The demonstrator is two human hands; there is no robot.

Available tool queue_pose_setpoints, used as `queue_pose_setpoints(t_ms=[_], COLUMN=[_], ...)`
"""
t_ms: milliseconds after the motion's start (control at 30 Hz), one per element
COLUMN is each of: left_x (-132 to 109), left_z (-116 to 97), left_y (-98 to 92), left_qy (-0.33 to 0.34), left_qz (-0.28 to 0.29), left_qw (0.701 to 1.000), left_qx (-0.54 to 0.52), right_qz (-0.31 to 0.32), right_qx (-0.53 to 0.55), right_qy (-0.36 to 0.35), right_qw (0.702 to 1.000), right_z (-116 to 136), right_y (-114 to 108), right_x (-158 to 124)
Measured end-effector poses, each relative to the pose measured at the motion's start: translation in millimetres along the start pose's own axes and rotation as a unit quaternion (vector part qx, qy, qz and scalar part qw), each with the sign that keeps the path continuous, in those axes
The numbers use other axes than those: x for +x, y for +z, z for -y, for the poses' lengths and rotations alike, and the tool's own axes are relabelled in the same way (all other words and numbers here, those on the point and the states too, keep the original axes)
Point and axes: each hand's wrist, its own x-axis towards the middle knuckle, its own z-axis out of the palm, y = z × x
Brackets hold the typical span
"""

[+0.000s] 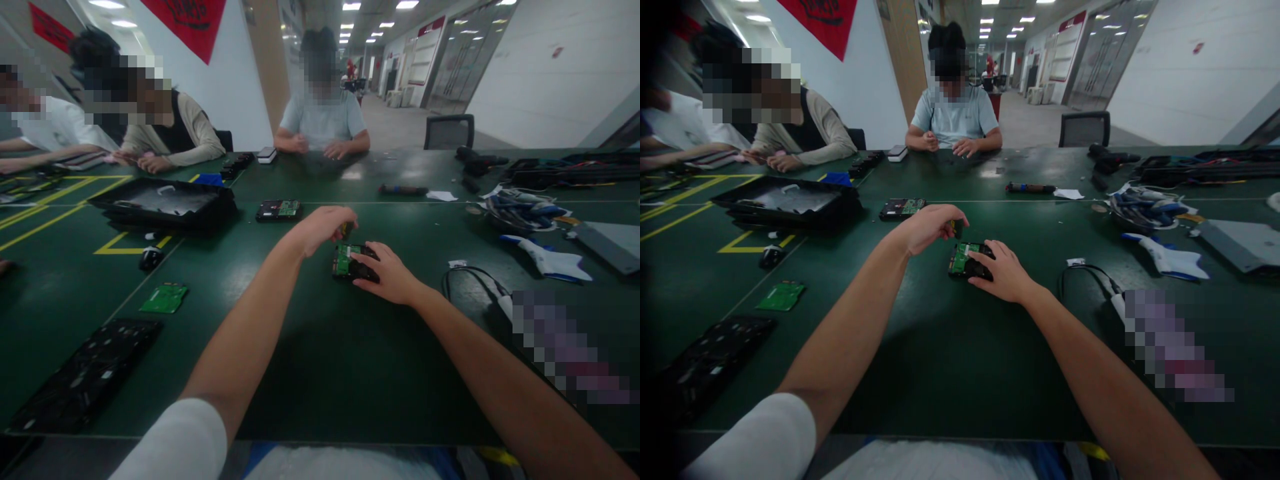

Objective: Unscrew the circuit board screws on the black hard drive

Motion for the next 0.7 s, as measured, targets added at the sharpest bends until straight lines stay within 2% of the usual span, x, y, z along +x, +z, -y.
queue_pose_setpoints(t_ms=[133, 267, 567, 700], left_x=[-3, -4, -3, -4], left_z=[-6, -10, -7, -7], left_y=[1.0, 0.7, 11.3, 13.0], left_qy=[-0.002, -0.001, -0.036, -0.032], left_qz=[0.004, -0.019, 0.0, 0.022], left_qw=[1.0, 0.999, 0.996, 0.996], left_qx=[0.02, 0.037, -0.08, -0.078], right_qz=[0.004, 0.002, 0.0, 0.0], right_qx=[0.0, 0.001, -0.007, -0.007], right_qy=[0.003, 0.0, 0.0, -0.001], right_qw=[1.0, 1.0, 1.0, 1.0], right_z=[0, 0, 2, 2], right_y=[0, 0, -1, -1], right_x=[0, 0, 0, 0])
